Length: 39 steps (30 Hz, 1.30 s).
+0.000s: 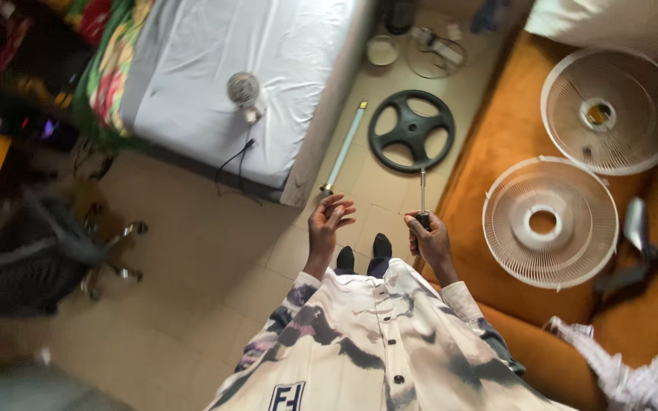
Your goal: The person disassembles a white electric fan using a screwdriver. They remove the front grille, then the motor housing, and finally separate the motor assembly from the fan body. The parts are placed on a nearby bed and sofa.
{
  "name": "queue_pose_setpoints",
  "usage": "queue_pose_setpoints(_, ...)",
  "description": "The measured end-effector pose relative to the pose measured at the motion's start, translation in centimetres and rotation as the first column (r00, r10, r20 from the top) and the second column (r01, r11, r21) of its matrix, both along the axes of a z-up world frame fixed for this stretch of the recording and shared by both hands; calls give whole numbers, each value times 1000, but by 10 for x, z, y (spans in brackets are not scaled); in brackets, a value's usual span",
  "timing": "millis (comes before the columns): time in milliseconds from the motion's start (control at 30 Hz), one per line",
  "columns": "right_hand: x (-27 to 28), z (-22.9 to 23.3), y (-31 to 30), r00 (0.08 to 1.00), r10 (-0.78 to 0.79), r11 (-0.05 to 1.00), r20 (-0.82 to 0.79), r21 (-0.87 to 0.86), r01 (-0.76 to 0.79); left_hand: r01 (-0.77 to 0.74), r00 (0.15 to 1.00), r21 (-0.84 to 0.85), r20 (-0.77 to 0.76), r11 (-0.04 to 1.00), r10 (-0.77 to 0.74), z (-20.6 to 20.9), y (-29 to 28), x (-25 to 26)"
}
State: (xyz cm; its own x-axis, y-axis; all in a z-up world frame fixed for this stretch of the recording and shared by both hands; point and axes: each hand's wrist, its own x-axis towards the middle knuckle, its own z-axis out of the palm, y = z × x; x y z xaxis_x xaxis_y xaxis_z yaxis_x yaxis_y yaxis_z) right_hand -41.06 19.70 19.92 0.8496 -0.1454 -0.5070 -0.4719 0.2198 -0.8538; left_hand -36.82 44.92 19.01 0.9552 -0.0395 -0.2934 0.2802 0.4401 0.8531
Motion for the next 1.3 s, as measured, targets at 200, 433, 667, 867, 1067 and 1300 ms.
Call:
queue_pose_setpoints(200,47,-5,-10,987,153,988,40,-3,-153,-117,991,-7,58,993,118,14,-8,7)
queue_pose_setpoints(433,106,-4,-3,921,383,923,73,-13,-383,-360,933,32,13,932,360,22,3,-17)
queue_pose_setpoints(667,144,8,30,849,523,852,72,-67,-519,-528,847,64,-36,847,530,18,15,-44)
queue_pose_setpoints(867,143,8,73,802,589,808,104,-29,-589,-585,810,54,-26,809,586,12,41,-46)
queue_pose_setpoints(1067,124,-1,118,787,616,787,38,-73,-612,-563,826,16,33,826,562,2,95,-33)
queue_pose_setpoints(1300,99,-8,193,872,488,870,-22,-70,-489,-500,866,65,39,864,499,2,194,-28)
